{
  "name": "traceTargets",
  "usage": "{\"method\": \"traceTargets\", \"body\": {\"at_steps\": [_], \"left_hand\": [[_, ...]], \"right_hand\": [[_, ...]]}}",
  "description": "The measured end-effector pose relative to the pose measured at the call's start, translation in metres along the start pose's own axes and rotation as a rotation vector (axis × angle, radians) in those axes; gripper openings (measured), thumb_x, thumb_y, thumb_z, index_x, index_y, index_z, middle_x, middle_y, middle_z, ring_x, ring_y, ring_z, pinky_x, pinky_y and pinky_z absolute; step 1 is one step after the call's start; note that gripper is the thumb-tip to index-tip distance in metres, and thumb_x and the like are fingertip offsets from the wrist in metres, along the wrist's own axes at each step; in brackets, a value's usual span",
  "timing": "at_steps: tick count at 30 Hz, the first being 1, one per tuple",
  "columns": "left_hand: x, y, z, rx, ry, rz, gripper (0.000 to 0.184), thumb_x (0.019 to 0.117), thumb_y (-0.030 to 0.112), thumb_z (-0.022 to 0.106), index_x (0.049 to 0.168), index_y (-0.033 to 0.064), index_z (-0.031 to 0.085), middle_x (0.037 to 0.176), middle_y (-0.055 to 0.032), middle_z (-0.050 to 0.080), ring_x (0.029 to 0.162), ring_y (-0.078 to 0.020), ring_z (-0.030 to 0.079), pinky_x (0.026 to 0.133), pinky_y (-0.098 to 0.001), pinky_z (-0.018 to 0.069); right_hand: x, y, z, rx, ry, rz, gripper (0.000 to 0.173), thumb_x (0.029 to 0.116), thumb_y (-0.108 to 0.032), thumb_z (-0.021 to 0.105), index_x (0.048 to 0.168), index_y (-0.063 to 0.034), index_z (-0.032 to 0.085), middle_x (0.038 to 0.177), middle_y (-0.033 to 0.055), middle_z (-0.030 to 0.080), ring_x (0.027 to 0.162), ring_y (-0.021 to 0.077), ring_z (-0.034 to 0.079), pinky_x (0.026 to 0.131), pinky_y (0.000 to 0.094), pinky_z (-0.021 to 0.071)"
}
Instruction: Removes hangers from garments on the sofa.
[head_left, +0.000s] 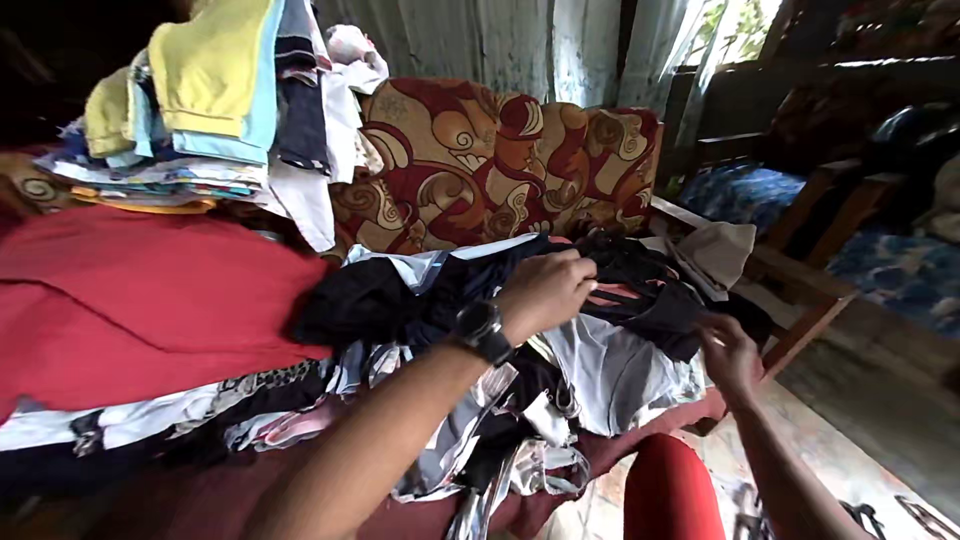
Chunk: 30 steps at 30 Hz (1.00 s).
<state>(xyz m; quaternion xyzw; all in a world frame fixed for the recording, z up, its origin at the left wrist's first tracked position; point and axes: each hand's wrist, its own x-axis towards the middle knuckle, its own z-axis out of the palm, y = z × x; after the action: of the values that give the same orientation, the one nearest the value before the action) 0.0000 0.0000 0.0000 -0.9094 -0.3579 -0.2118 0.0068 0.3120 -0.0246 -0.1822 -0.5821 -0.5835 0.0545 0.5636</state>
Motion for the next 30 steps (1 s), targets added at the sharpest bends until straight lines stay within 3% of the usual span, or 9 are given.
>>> {"method": "traceTargets", "body": {"at_steps": [3, 6, 8, 12, 16, 18, 23, 27, 30], "left_hand": [[0.031, -0.028, 0.048, -0.020, -0.145, -0.245, 0.028, 0.1055, 0.028, 0.056, 0.117, 0.0094, 0.073, 0.123, -0.0137, 0.068, 0.117, -0.0317, 0.064, 0.097, -0.0564, 0.0510], [0.038, -0.037, 0.088, 0.004, -0.254, -0.415, 0.049, 0.1051, 0.042, 0.054, 0.141, 0.0082, 0.060, 0.149, -0.0190, 0.053, 0.138, -0.0389, 0.049, 0.109, -0.0624, 0.0392], [0.034, -0.039, 0.102, 0.052, -0.279, -0.463, 0.053, 0.1049, 0.032, 0.055, 0.151, 0.0052, 0.049, 0.159, -0.0226, 0.040, 0.143, -0.0448, 0.041, 0.110, -0.0633, 0.0371], [0.023, -0.051, 0.111, 0.146, -0.130, -0.414, 0.047, 0.0997, 0.002, 0.051, 0.147, 0.0038, 0.052, 0.148, -0.0242, 0.051, 0.133, -0.0433, 0.053, 0.100, -0.0564, 0.0497], [0.017, -0.061, 0.095, 0.011, -0.002, -0.389, 0.035, 0.1044, 0.011, 0.046, 0.132, 0.0034, 0.067, 0.137, -0.0194, 0.063, 0.128, -0.0355, 0.060, 0.105, -0.0528, 0.0476], [0.016, -0.069, 0.088, -0.085, 0.100, -0.439, 0.031, 0.1029, 0.014, 0.049, 0.123, 0.0048, 0.072, 0.127, -0.0176, 0.069, 0.119, -0.0333, 0.066, 0.101, -0.0531, 0.0508], [-0.009, -0.133, 0.083, -0.362, 0.216, -0.704, 0.028, 0.0973, 0.007, 0.061, 0.123, -0.0022, 0.064, 0.117, -0.0238, 0.068, 0.108, -0.0368, 0.068, 0.095, -0.0562, 0.0537], [-0.023, -0.138, 0.092, -0.436, 0.164, -0.720, 0.026, 0.0958, 0.004, 0.061, 0.121, -0.0034, 0.063, 0.113, -0.0228, 0.066, 0.101, -0.0326, 0.066, 0.091, -0.0500, 0.0535], [-0.015, -0.112, 0.095, -0.341, 0.167, -0.605, 0.029, 0.0897, 0.007, 0.068, 0.118, 0.0024, 0.069, 0.131, -0.0211, 0.061, 0.122, -0.0357, 0.058, 0.103, -0.0557, 0.0486]], "right_hand": [[0.058, -0.050, 0.057, -0.230, -0.199, -0.029, 0.037, 0.0971, -0.015, 0.065, 0.129, 0.0047, 0.066, 0.135, 0.0287, 0.060, 0.128, 0.0452, 0.057, 0.108, 0.0610, 0.0430], [0.087, -0.061, 0.090, -0.455, -0.419, 0.167, 0.056, 0.0977, -0.028, 0.067, 0.147, -0.0050, 0.053, 0.147, 0.0248, 0.052, 0.138, 0.0435, 0.048, 0.115, 0.0637, 0.0323], [0.091, -0.065, 0.094, -0.479, -0.445, 0.203, 0.052, 0.0975, -0.029, 0.067, 0.144, -0.0082, 0.057, 0.146, 0.0223, 0.054, 0.135, 0.0408, 0.051, 0.113, 0.0629, 0.0335], [0.080, -0.081, 0.076, -0.331, -0.389, 0.171, 0.042, 0.0991, -0.022, 0.065, 0.136, -0.0031, 0.061, 0.134, 0.0221, 0.062, 0.123, 0.0403, 0.060, 0.108, 0.0610, 0.0409], [0.071, -0.087, 0.065, -0.054, -0.422, 0.088, 0.033, 0.1014, -0.018, 0.064, 0.126, 0.0036, 0.061, 0.108, 0.0206, 0.069, 0.094, 0.0295, 0.070, 0.087, 0.0480, 0.0565], [0.069, -0.087, 0.060, 0.014, -0.453, 0.022, 0.025, 0.1038, -0.018, 0.060, 0.115, 0.0040, 0.065, 0.097, 0.0169, 0.068, 0.083, 0.0225, 0.066, 0.079, 0.0426, 0.0552], [0.062, -0.075, 0.017, 0.314, -0.154, -0.042, 0.020, 0.1010, -0.010, 0.059, 0.107, 0.0083, 0.065, 0.085, 0.0064, 0.067, 0.071, 0.0097, 0.064, 0.070, 0.0305, 0.0580], [0.066, -0.087, -0.012, 0.965, 0.047, 0.114, 0.020, 0.1010, -0.002, 0.043, 0.110, -0.0090, 0.059, 0.088, -0.0024, 0.072, 0.080, 0.0107, 0.070, 0.079, 0.0316, 0.0614], [0.067, -0.098, 0.008, 1.086, -0.084, 0.142, 0.021, 0.0990, -0.007, 0.042, 0.103, -0.0126, 0.062, 0.086, -0.0015, 0.071, 0.080, 0.0116, 0.069, 0.077, 0.0312, 0.0598]]}}
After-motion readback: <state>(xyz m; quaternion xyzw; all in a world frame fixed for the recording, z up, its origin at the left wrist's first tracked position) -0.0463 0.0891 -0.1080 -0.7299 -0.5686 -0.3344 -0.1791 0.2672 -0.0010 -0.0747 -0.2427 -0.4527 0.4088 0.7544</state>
